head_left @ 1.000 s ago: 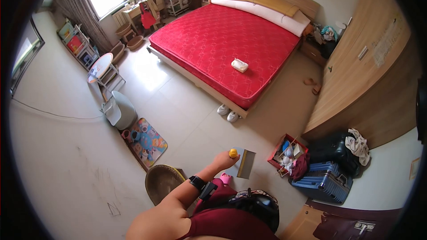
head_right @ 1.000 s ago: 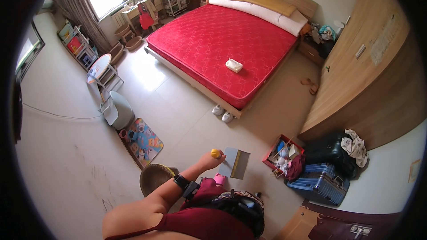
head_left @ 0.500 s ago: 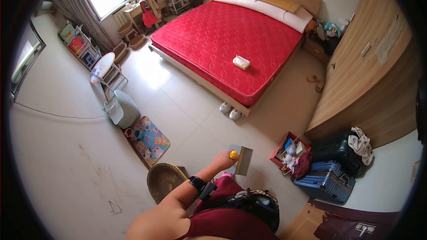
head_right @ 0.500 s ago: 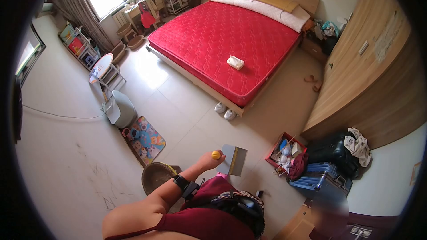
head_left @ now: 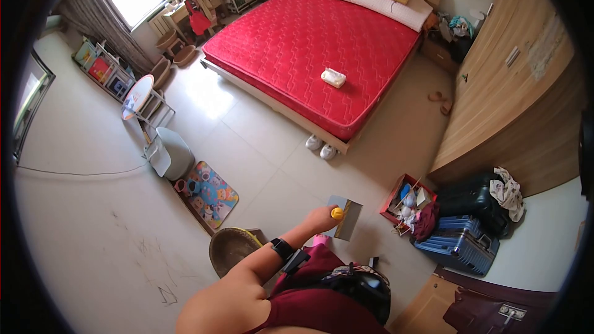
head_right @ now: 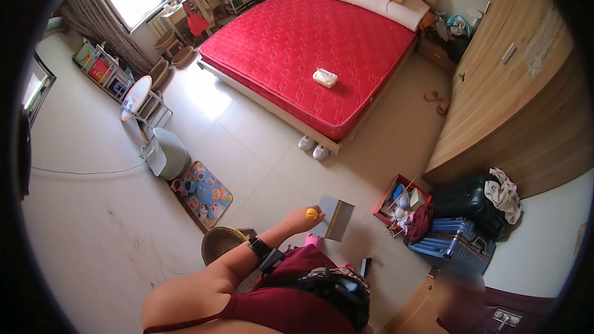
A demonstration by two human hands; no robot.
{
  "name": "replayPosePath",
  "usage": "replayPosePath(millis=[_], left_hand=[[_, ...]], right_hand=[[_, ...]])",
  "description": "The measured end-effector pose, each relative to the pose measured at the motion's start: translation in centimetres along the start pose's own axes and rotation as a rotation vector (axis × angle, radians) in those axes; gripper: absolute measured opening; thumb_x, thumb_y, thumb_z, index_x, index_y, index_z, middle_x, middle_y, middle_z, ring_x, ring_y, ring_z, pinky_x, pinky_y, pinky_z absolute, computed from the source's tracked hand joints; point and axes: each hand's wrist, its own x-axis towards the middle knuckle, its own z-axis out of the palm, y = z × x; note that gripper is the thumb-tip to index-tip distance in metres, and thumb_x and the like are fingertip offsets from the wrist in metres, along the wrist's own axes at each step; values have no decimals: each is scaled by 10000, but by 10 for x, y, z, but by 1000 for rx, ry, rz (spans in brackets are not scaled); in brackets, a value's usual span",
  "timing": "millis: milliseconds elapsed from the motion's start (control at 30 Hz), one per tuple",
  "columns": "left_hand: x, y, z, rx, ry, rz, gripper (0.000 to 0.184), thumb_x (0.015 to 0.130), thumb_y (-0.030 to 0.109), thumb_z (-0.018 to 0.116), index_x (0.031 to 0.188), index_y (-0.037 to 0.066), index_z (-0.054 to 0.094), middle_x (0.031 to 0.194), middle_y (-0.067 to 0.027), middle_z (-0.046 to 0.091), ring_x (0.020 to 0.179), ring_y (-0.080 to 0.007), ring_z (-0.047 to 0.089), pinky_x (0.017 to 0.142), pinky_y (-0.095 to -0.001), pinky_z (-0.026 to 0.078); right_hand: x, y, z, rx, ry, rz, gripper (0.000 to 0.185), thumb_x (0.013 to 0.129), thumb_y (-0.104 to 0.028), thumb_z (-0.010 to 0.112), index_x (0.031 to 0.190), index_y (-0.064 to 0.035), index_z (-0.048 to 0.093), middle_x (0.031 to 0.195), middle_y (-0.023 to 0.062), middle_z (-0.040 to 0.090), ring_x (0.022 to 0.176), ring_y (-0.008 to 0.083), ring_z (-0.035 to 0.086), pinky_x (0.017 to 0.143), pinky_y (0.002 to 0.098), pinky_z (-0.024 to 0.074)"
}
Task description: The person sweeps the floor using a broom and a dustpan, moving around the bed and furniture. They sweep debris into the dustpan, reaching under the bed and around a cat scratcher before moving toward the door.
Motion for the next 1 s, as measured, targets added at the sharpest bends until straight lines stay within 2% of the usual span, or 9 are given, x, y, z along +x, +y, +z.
replayPosePath(millis=[133, 233, 333, 433, 567, 800, 900, 933, 1000], left_hand=[[8, -4, -1, 4, -10, 9, 345, 827, 457, 478, 921, 142, 583, 857, -114, 634, 840, -316, 594, 739, -390, 462], [5, 6, -9, -30, -37, 5, 324, 822, 441, 499, 909, 141, 584, 851, -112, 634, 835, -311, 597, 738, -382, 464], [11, 1, -4, -88, -50, 21, 303, 816, 423, 524, 900, 137, 582, 843, -118, 632, 827, -311, 599, 733, -376, 466], [19, -8, -1, -76, -53, 64, 293, 813, 409, 540, 895, 130, 577, 830, -119, 631, 825, -314, 598, 726, -370, 469], [25, -7, 5, -68, -65, 95, 324, 812, 427, 537, 904, 118, 573, 819, -138, 628, 817, -332, 594, 721, -387, 467], [34, -3, 21, -68, -88, 187, 327, 796, 420, 574, 902, 110, 581, 822, -168, 627, 817, -360, 591, 713, -411, 466], [34, 1, 27, -76, -88, 228, 281, 796, 394, 580, 859, 121, 585, 788, -163, 627, 788, -362, 595, 683, -412, 475], [41, -9, 39, -46, -89, 272, 267, 803, 385, 574, 853, 123, 570, 770, -168, 622, 780, -371, 594, 668, -425, 475], [49, -13, 54, 56, -68, 330, 236, 822, 351, 558, 872, 121, 546, 752, -170, 614, 778, -369, 595, 654, -427, 475]], right_hand=[[63, 28, -23, -86, -133, -94, 329, 821, -403, 561, 975, -115, 601, 943, 59, 569, 865, 224, 489, 796, 370, 392], [104, 44, -42, -232, -341, -331, 349, 830, -418, 538, 1012, -123, 583, 906, 31, 569, 817, 192, 486, 733, 341, 395], [141, 56, -44, -361, -320, -430, 377, 837, -429, 516, 1042, -117, 566, 866, 11, 561, 779, 161, 479, 703, 305, 381], [143, 64, -38, -219, -301, -370, 374, 832, -424, 523, 1044, -119, 569, 859, 3, 553, 769, 137, 476, 714, 286, 369], [175, 77, -42, -435, -223, -396, 319, 808, -346, 518, 1012, -108, 574, 877, 48, 568, 788, 201, 503, 715, 332, 394], [256, 126, -62, -1194, -46, -955, 186, 754, -160, 502, 858, -50, 609, 834, 149, 586, 828, 330, 558, 710, 421, 450], [268, 141, -67, -1187, 13, -1106, 210, 762, -177, 482, 849, -38, 613, 818, 170, 584, 808, 356, 558, 730, 419, 451], [302, 156, -76, -933, -52, -875, 245, 793, -228, 461, 863, -39, 600, 844, 165, 578, 807, 354, 554, 739, 409, 444], [303, 170, -84, -811, 31, -1016, 222, 838, -211, 422, 885, -37, 552, 904, 181, 569, 793, 357, 559, 696, 436, 446]])
